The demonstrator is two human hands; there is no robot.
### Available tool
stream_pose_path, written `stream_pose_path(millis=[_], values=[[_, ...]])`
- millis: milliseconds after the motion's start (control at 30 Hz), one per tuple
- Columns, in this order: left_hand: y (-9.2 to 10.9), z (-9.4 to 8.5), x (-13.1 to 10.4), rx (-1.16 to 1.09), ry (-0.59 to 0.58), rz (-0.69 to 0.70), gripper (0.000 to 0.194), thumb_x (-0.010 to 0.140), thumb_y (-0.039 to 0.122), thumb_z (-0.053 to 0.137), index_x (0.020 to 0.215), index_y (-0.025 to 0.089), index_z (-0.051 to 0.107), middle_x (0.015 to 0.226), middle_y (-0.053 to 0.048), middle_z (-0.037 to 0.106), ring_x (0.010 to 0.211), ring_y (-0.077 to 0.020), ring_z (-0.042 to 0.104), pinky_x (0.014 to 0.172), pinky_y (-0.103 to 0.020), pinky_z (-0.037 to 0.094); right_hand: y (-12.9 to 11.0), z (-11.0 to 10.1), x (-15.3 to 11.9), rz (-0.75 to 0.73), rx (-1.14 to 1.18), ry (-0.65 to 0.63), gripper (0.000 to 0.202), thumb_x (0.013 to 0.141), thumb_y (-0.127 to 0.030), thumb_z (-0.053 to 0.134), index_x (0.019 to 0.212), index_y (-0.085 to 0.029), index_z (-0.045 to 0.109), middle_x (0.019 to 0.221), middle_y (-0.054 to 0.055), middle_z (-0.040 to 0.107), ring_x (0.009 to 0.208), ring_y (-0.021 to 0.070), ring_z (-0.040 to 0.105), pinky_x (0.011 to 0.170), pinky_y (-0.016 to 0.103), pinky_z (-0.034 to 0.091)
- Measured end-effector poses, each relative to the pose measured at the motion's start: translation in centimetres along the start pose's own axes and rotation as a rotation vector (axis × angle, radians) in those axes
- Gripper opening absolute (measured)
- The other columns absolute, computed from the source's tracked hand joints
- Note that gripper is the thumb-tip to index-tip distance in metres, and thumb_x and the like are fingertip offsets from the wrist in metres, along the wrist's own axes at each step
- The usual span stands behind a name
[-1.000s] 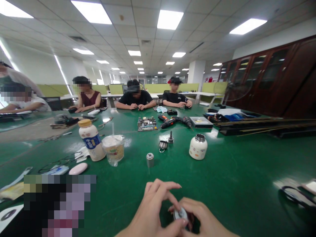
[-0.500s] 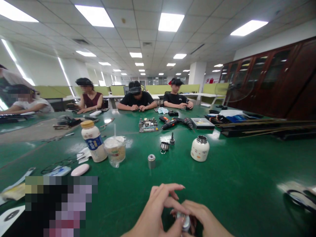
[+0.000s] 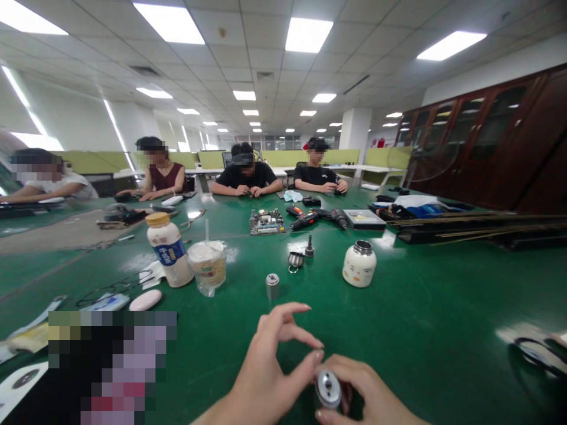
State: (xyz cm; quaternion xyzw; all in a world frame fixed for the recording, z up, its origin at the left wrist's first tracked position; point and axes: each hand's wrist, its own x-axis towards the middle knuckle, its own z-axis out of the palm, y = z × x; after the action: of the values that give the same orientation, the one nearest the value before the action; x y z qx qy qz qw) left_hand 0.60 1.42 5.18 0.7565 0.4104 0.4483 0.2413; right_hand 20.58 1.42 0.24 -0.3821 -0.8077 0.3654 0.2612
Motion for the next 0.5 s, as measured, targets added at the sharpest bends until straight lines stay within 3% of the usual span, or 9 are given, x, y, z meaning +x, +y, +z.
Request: stream_pose_path(millis=[67,267,400,500], values=[[-1.1,-0.3,0.5,0.063,0.023,-0.049,0.052,0.083,0.013,0.066,0.126,0.028,0.039,0.090,0.003,0.077,0.098,-0.0239,0.061,0.093,-0.041,0.034,-0.1,-0.1,0.0,0.011,0.002,-0.021,0.034,0.074,-0.036,0.072,0.104,-0.019,0.071,0.084,0.004,0.066,0.069,0.0173,0.059,0.060,0.024,0.043],[-4.7,0.2,0.4,0.156,-0.116,-0.144,0.052,0.081,0.011,0.066,0.126,0.026,0.045,0.091,0.001,0.079,0.096,-0.0254,0.062,0.090,-0.042,0.037,-0.2,-0.3,0.0,0.012,-0.014,-0.019,0.039,0.073,-0.037,0.072,0.108,-0.020,0.072,0.085,0.005,0.067,0.070,0.0182,0.059,0.060,0.025,0.042],[-5.0,0.4,0.1,0.175,-0.139,-0.131,0.056,0.077,0.015,0.073,0.126,0.027,0.048,0.103,-0.001,0.077,0.105,-0.0276,0.059,0.092,-0.043,0.036,-0.2,-0.3,0.1,0.010,-0.018,-0.016,0.037,0.073,-0.035,0.072,0.108,-0.022,0.072,0.086,0.004,0.068,0.073,0.0188,0.060,0.063,0.025,0.044],[-4.7,0.3,0.4,0.166,-0.132,-0.154,0.051,0.078,0.017,0.075,0.122,0.027,0.051,0.096,0.000,0.078,0.102,-0.0281,0.061,0.091,-0.044,0.036,-0.4,-0.4,0.1,0.025,-0.014,-0.021,0.037,0.073,-0.034,0.072,0.108,-0.022,0.073,0.087,0.005,0.068,0.073,0.0195,0.061,0.063,0.026,0.043]])
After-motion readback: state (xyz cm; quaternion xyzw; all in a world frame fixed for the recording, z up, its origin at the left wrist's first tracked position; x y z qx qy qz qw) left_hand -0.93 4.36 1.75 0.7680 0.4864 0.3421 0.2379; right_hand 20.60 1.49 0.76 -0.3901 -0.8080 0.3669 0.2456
